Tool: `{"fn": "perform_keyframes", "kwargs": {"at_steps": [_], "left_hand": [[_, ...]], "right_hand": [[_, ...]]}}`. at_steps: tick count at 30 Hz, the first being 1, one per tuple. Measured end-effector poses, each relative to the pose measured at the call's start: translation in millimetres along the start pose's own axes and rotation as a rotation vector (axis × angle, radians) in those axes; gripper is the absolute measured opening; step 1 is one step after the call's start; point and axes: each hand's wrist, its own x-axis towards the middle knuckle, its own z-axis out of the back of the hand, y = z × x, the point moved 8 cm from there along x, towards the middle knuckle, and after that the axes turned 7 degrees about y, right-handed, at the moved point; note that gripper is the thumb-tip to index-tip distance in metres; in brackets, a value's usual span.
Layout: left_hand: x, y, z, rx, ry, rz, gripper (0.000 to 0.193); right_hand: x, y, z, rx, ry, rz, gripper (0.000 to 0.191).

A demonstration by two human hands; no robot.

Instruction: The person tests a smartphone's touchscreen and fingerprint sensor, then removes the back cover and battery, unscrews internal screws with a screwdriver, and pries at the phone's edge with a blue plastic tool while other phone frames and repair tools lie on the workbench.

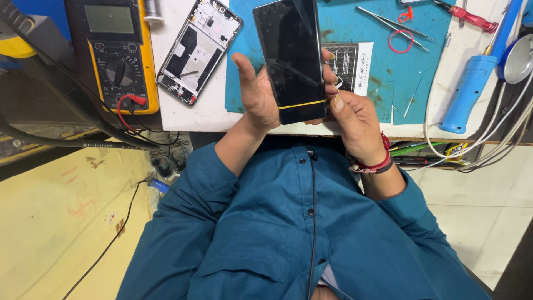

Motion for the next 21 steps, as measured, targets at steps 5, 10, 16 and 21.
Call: {"fn": "perform_keyframes", "kwargs": {"at_steps": [5, 10, 16, 21], "left_hand": [[1, 0, 0, 0.009, 0.006, -0.001, 0.124], [0, 0, 1, 0.02, 0.007, -0.001, 0.124], [0, 3, 4, -0.032, 0.018, -0.006, 0.124], [0, 5, 10, -0.061, 0.021, -0.03, 0.123]], "right_hand": [[0, 0, 0, -0.021, -0.005, -0.011, 0.049], [2, 2, -2, -0.011, 0.015, 0.006, 0.048], [3, 7, -7, -0.022, 0.019, -0.038, 0.051], [6, 14, -12, -0.054, 0.029, -0.037, 0.047]]}}
